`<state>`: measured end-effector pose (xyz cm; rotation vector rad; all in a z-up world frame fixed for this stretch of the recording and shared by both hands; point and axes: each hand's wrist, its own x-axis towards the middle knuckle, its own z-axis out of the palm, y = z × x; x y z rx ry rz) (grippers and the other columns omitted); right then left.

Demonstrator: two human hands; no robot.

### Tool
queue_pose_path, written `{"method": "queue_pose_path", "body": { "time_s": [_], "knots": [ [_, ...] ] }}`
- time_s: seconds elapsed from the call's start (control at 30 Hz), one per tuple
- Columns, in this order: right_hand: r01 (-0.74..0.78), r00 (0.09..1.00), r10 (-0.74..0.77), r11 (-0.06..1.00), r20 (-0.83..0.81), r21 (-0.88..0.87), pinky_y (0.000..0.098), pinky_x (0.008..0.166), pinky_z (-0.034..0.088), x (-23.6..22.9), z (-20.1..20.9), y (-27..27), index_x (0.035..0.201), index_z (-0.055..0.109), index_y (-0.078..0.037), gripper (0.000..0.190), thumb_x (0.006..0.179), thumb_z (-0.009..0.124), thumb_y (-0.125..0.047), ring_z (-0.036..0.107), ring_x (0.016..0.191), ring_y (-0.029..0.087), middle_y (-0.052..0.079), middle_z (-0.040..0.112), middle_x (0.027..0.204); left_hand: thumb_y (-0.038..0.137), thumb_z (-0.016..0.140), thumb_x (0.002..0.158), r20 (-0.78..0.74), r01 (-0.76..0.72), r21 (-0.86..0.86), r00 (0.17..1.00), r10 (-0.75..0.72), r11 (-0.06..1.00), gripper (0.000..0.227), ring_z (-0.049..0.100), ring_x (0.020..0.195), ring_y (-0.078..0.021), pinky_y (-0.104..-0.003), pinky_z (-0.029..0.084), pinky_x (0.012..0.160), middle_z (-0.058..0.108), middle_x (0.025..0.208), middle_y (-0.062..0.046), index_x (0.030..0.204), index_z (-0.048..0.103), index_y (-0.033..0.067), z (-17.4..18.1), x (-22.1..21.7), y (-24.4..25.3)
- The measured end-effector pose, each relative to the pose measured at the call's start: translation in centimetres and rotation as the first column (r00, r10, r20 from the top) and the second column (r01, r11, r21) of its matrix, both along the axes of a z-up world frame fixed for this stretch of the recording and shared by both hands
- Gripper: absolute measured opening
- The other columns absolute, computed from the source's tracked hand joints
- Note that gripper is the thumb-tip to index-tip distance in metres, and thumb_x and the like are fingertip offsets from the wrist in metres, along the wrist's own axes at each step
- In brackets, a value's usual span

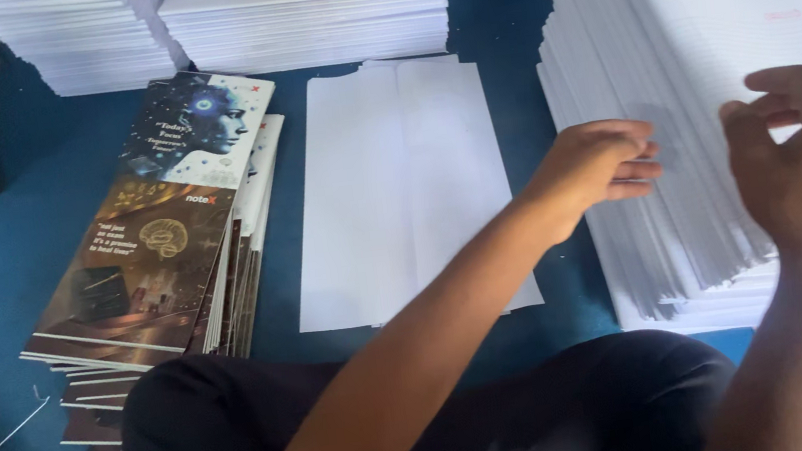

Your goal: The person sits on the floor and assembles notebooks by folding a sheet of lined paper, placing it inside a printed cover, and stacking the completed unit. The process is repeated multiple times with stacks of covers and paper nearby.

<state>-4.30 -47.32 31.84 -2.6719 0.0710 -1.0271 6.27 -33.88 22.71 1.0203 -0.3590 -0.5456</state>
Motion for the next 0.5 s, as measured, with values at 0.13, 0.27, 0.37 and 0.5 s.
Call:
{"method": "queue_pose_path", "body": {
  "time_s": [0.13, 0.27, 0.37, 0.5],
  "knots": [
    [0.085, 0.994, -0.074, 0.987, -0.086, 0.136, 0.0472, 0.082, 0.056, 1.6, -2.4, -5.7, 0.124, 0.068, 0.002, 0.028, 0.101, 0.072, -0.013, 0.070, 0.102, 0.032, 0.022, 0.071, 0.110, 0.008, 0.053, 0.094, -0.059, 0.011, 0.004, 0.998, -0.011, 1.000, 0.050, 0.064, 0.118, -0.0411, -0.047, 0.059, 0.095, 0.058, 0.129, -0.032, 0.137, 0.047, -0.0177, 0.9, -0.4, -3.1],
    [0.120, 0.989, -0.118, 0.993, -0.084, 0.012, 0.0496, 0.087, 0.056, 1.7, -5.0, -10.9, 0.122, 0.068, 0.003, 0.031, 0.102, 0.076, -0.018, 0.069, 0.107, 0.035, 0.025, 0.070, 0.115, 0.008, 0.055, 0.093, -0.153, 0.035, -0.024, 0.987, -0.038, 0.999, 0.049, 0.062, 0.117, -0.0425, -0.049, 0.060, 0.091, 0.057, 0.128, -0.034, 0.133, 0.050, -0.0208, 1.5, -1.1, -5.0],
    [0.163, 0.982, -0.165, 0.986, -0.089, -0.025, 0.0510, 0.082, 0.056, 2.4, -6.2, -14.2, 0.123, 0.067, 0.003, 0.040, 0.096, 0.081, -0.022, 0.068, 0.103, 0.039, 0.028, 0.069, 0.115, 0.008, 0.055, 0.093, -0.131, 0.011, 0.036, 0.991, -0.006, 0.999, 0.048, 0.064, 0.118, -0.0417, -0.049, 0.061, 0.092, 0.059, 0.126, -0.034, 0.132, 0.050, -0.0196, 1.8, -1.1, -6.1],
    [0.415, 0.890, -0.347, 0.885, -0.295, 0.210, 0.0505, 0.075, 0.057, 3.3, -8.4, -17.5, 0.135, 0.055, 0.002, 0.059, 0.094, 0.078, -0.034, 0.067, 0.088, 0.040, 0.031, 0.061, 0.118, 0.009, 0.058, 0.089, -0.040, -0.043, 0.046, 0.998, 0.045, 0.998, 0.047, 0.068, 0.108, -0.0413, -0.047, 0.062, 0.084, 0.065, 0.116, -0.034, 0.125, 0.057, -0.0214, 1.7, -1.8, -7.1]
  ]
}}
